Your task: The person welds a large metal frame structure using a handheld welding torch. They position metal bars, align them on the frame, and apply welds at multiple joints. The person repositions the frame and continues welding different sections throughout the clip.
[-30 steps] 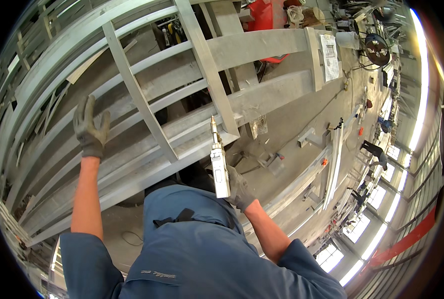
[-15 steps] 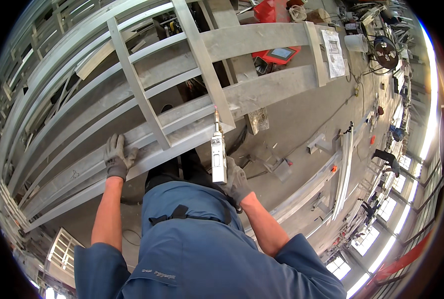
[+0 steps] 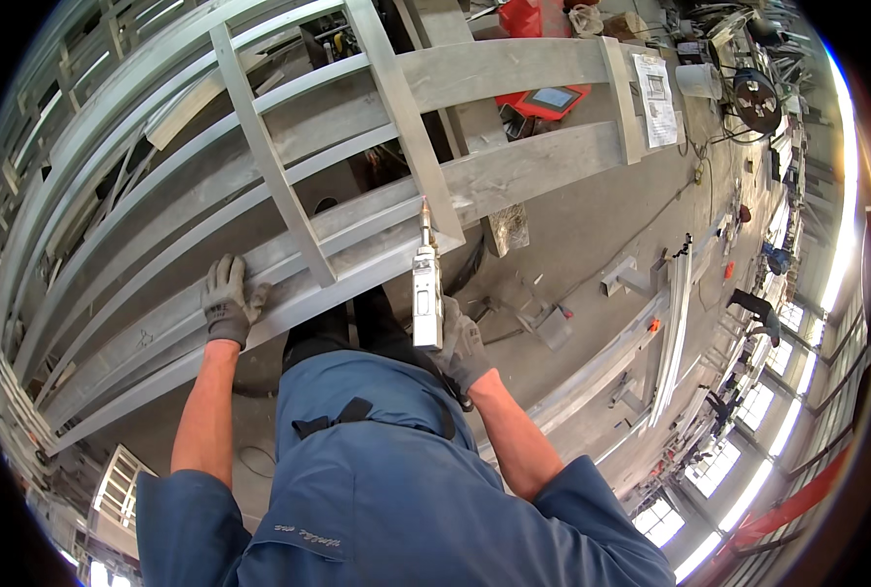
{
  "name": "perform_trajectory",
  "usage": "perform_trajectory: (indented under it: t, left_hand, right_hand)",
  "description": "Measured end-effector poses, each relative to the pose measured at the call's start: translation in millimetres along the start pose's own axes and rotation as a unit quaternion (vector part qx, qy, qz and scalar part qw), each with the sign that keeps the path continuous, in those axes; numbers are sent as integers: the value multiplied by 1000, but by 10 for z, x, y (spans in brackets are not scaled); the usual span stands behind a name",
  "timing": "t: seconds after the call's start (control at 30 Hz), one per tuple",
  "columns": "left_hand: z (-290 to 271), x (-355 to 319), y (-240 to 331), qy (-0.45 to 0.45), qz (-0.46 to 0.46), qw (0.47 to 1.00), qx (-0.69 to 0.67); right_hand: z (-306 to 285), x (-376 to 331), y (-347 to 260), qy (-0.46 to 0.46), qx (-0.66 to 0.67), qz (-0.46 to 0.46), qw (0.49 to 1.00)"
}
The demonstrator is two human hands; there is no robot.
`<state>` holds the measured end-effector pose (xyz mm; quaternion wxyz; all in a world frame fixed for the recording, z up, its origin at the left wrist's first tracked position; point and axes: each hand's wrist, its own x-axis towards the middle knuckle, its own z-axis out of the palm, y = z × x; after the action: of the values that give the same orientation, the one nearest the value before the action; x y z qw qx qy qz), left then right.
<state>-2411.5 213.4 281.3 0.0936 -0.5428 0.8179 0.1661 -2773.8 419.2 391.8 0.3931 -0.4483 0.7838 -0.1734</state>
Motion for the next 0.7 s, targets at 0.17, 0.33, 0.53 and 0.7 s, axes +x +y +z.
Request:
perform_trajectory:
  t: [0.17, 0.33, 0.53, 0.7]
  left_hand:
    - [-4, -2, -2, -5, -4, 1000, -1]
    - [-4, 5, -4, -24, -13, 1000, 4]
    - [5, 0, 4, -15, -11, 1000, 7]
    - [17, -14, 7, 0, -7, 1000, 4]
  right_hand:
    - [-20, 11, -48, 0, -16, 10, 1000]
    - [5, 12, -27, -11, -15, 9, 1000]
    - [-9, 36, -147, -6, -18, 24, 1000]
    - [-41, 28, -263, -9, -25, 44, 999]
